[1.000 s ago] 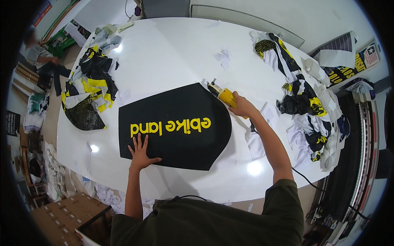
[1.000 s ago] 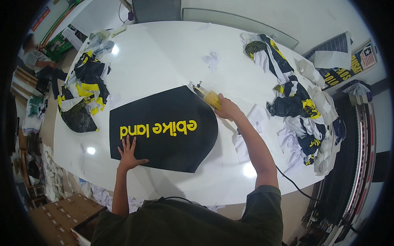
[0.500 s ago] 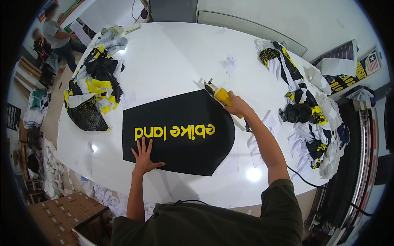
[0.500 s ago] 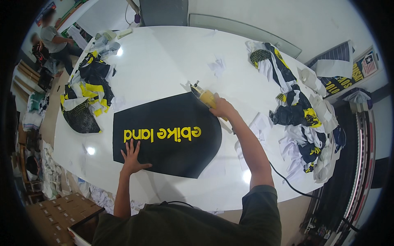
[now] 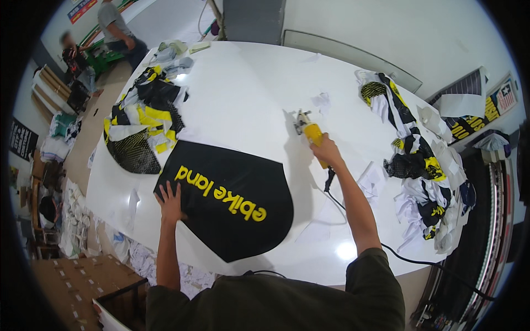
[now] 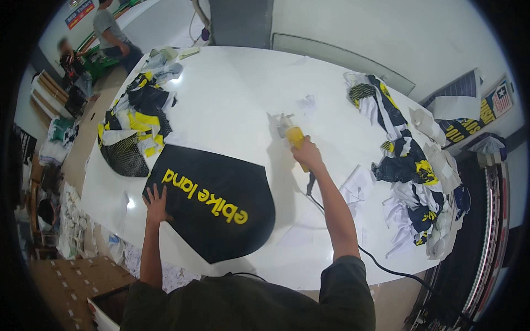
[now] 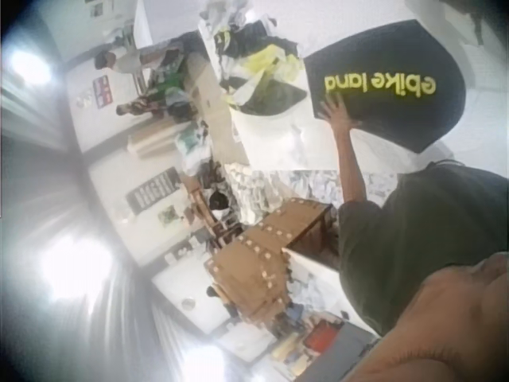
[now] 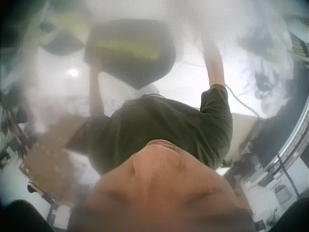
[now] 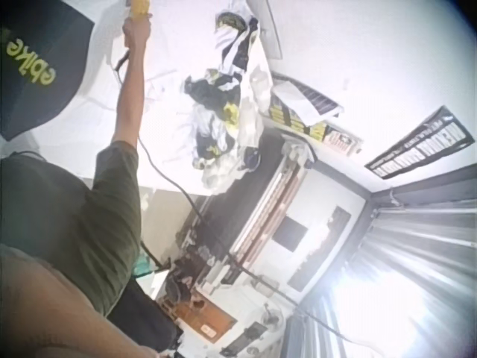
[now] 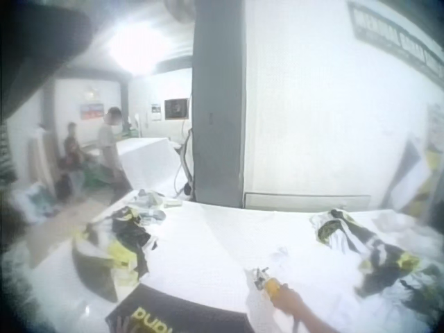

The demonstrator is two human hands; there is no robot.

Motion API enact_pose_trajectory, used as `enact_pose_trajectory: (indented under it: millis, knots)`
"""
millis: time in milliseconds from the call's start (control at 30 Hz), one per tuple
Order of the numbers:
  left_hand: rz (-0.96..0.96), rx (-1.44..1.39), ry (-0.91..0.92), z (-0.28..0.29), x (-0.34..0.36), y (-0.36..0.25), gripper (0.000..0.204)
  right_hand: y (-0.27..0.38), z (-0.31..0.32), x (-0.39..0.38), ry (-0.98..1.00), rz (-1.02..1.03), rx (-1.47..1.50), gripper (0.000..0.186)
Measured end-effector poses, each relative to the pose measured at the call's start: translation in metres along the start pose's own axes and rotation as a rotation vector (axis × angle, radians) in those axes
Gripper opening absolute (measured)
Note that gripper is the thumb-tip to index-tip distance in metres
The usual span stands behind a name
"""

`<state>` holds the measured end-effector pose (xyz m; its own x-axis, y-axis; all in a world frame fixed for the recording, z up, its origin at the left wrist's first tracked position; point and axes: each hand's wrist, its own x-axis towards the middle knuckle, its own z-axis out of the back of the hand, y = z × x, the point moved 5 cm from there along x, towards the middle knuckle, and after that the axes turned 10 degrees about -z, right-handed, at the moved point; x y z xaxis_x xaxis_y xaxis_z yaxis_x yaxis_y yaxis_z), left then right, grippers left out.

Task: The person uses a yellow electric fabric cutter to trim black and yellow patterned fabric pieces on a white table. They repeatedly position the fabric, cut along the edges, and move the finished pieces aside to clear the workspace.

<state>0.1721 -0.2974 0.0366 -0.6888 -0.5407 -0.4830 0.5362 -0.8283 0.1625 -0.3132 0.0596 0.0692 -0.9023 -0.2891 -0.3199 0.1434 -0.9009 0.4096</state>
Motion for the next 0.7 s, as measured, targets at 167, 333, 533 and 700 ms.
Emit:
enact_pose_trajectory:
  millis: [167, 333, 533, 700]
  knots:
    - [0.132, -0.386, -0.422, 0.001, 0.089, -0.01, 0.096, -0.03, 0.0, -0.079, -0.006, -0.018, 0.156, 0.066]
    - [0.214, -0.441, -0.408, 0.024, 0.136, -0.085, 0.107, -0.061, 0.004, -0.167, 0.046, -0.017, 0.215, 0.064]
    - [-0.83, -0.273, -0.27, 0.044, 0.076, -0.277, 0.102, -0.115, 0.013, -0.235, 0.009, -0.153, 0.368, 0.058]
    - [-0.707, -0.264, -0.48, 0.07, 0.138, -0.315, 0.094, -0.162, 0.008, -0.261, -0.117, -0.209, 0.533, 0.043]
